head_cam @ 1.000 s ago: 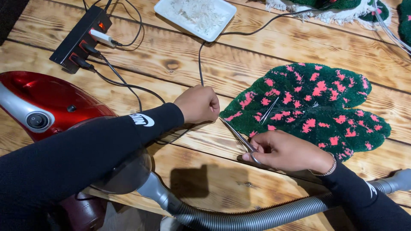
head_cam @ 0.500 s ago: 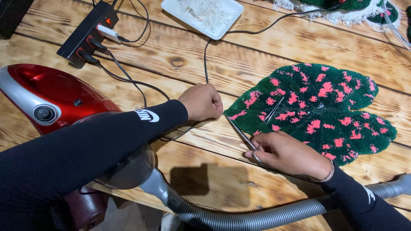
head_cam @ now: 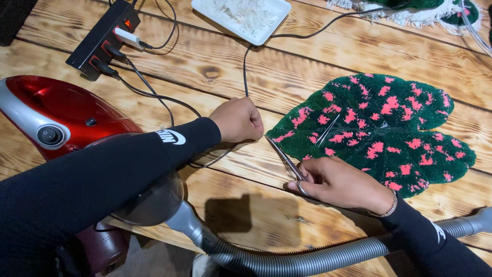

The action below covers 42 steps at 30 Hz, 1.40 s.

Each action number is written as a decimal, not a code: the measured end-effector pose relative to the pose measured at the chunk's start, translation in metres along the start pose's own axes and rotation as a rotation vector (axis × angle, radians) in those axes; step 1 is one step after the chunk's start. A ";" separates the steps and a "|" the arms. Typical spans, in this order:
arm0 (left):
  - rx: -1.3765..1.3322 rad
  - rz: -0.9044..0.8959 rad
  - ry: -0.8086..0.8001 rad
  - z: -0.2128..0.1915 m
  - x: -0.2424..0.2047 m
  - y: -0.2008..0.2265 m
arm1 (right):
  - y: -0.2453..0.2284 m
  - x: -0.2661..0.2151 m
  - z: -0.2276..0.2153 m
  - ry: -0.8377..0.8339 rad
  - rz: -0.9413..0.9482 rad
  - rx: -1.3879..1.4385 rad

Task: Trim and adjust the fibers of a leaf-shaped tufted rug using tweezers and scissors.

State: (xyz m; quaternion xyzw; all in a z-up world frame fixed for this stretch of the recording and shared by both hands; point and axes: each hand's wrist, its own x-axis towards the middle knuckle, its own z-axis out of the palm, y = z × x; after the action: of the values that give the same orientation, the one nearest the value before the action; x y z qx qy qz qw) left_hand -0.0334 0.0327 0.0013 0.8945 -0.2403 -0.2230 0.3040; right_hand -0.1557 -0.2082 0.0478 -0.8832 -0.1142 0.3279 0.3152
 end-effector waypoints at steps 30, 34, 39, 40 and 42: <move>0.097 0.098 0.035 0.005 -0.017 0.012 | 0.040 -0.017 0.004 -0.154 -0.014 0.333; 0.090 0.100 0.052 0.009 -0.020 0.017 | 0.057 -0.024 0.002 -0.163 -0.021 0.446; 0.093 0.061 0.127 0.020 -0.022 0.020 | 0.084 -0.035 -0.004 -0.194 -0.102 0.512; 0.086 0.045 0.150 0.023 -0.022 0.021 | 0.088 -0.038 -0.006 -0.222 -0.129 0.544; 0.145 0.064 0.167 0.027 -0.019 0.018 | 0.088 -0.044 -0.014 -0.207 -0.053 0.539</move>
State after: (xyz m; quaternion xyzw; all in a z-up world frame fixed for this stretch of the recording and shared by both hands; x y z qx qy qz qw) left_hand -0.0687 0.0189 -0.0013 0.9215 -0.2581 -0.1197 0.2643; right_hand -0.1806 -0.3012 0.0224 -0.7262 -0.0775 0.4264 0.5337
